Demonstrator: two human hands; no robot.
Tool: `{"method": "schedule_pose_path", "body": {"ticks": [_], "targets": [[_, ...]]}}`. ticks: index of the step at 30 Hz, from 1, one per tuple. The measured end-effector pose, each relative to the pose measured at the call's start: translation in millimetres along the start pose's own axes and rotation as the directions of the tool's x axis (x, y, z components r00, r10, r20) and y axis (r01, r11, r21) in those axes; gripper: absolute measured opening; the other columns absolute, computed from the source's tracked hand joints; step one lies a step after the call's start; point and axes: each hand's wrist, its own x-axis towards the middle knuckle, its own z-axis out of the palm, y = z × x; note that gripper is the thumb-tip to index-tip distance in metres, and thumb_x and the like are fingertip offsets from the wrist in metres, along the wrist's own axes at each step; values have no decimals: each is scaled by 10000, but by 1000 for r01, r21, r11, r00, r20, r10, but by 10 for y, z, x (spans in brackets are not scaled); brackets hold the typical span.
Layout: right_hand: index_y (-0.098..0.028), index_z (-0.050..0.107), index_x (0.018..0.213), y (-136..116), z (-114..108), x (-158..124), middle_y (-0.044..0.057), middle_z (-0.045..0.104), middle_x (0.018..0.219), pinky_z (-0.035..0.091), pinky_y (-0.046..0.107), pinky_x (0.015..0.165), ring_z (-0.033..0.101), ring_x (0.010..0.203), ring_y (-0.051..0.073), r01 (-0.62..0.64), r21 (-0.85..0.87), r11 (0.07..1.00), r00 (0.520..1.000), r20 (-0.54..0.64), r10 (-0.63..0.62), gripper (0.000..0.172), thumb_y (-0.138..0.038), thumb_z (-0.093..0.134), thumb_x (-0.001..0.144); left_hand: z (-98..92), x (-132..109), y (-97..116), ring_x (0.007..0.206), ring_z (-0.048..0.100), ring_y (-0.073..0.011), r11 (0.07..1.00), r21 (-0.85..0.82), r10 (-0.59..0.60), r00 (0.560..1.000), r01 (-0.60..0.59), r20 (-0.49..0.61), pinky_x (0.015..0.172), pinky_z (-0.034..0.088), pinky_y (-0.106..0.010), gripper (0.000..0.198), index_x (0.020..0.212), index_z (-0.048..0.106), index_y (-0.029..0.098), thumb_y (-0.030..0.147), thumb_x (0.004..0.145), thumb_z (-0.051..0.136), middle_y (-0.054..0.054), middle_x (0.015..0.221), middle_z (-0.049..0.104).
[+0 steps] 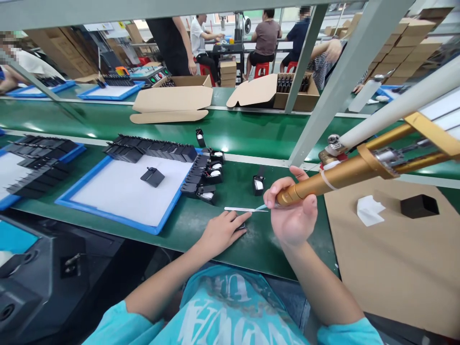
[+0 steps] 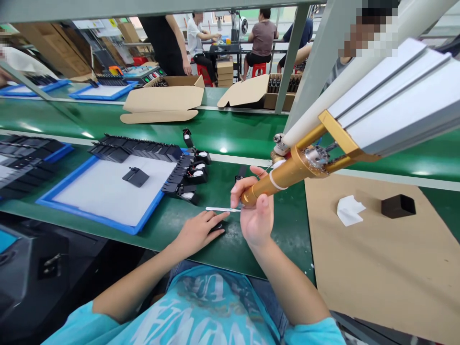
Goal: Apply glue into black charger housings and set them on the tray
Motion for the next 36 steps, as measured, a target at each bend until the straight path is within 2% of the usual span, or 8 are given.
{"method": "schedule_pose_path", "body": {"ticks": [4,9,12,15,18,22,29,36], "targets": [[-268,552,1113,0,9,-5,-22,595,753,403,307,550,498,510,123,11,17,1000,1000,0,-11,369,-539,484,872,-69,5,-89,916,623,-222,875,-472,-158,985,108,-69,838,520,-367,661,1510,295,332,478,918,553,-48,1033,640],[-258,569,1118,-26,8,-8,-14,589,729,390,292,521,480,504,127,-8,-12,1000,999,-37,7,428,-574,527,834,-314,2,-99,592,535,-139,95,-989,-391,918,113,68,508,443,-246,764,1529,230,270,683,901,367,-14,763,547],[-246,581,1108,-35,-5,0,-6,592,714,394,294,519,480,503,132,-14,-18,1000,998,-64,13,453,-586,546,812,-450,-37,-107,562,484,-122,-69,-993,-404,907,97,117,449,355,-218,749,1487,335,271,704,877,358,-25,773,534],[-241,599,1083,-32,-20,16,-8,595,693,390,295,496,470,482,138,-14,-19,1000,997,-70,13,480,-604,574,771,-537,-146,-218,605,516,-138,28,-999,-477,879,32,15,495,400,-244,733,1466,379,246,696,890,330,-52,836,573],[-235,610,1075,-22,-38,30,-8,601,683,381,301,479,459,474,144,-20,-22,1000,996,-84,18,501,-605,601,737,-625,-314,-519,768,606,-186,384,-923,-596,767,15,-236,676,493,-305,776,1513,267,225,672,894,405,-76,972,630],[-237,614,1073,-5,-76,35,-8,601,677,382,325,492,455,482,156,-44,-40,998,991,-127,38,533,-623,601,706,-818,-451,-1182,963,603,-262,843,-371,-537,634,389,-557,878,461,-386,820,1536,200,201,571,886,538,-110,1081,633],[-249,622,1054,-5,-75,54,3,592,657,372,342,486,442,471,166,-39,-84,996,988,-152,25,522,-639,562,713,-1046,-209,-1924,1077,510,-350,826,238,-369,809,511,-457,933,390,-445,537,1356,511,109,347,881,592,-169,1002,629],[-267,628,1112,116,-307,47,11,575,691,389,358,492,440,513,167,-17,-66,998,989,-150,7,520,-657,498,794,-1467,251,-2096,1225,454,-363,823,172,-422,786,541,-451,1023,372,-463,573,1319,515,147,446,850,652,-149,1229,545]]}}
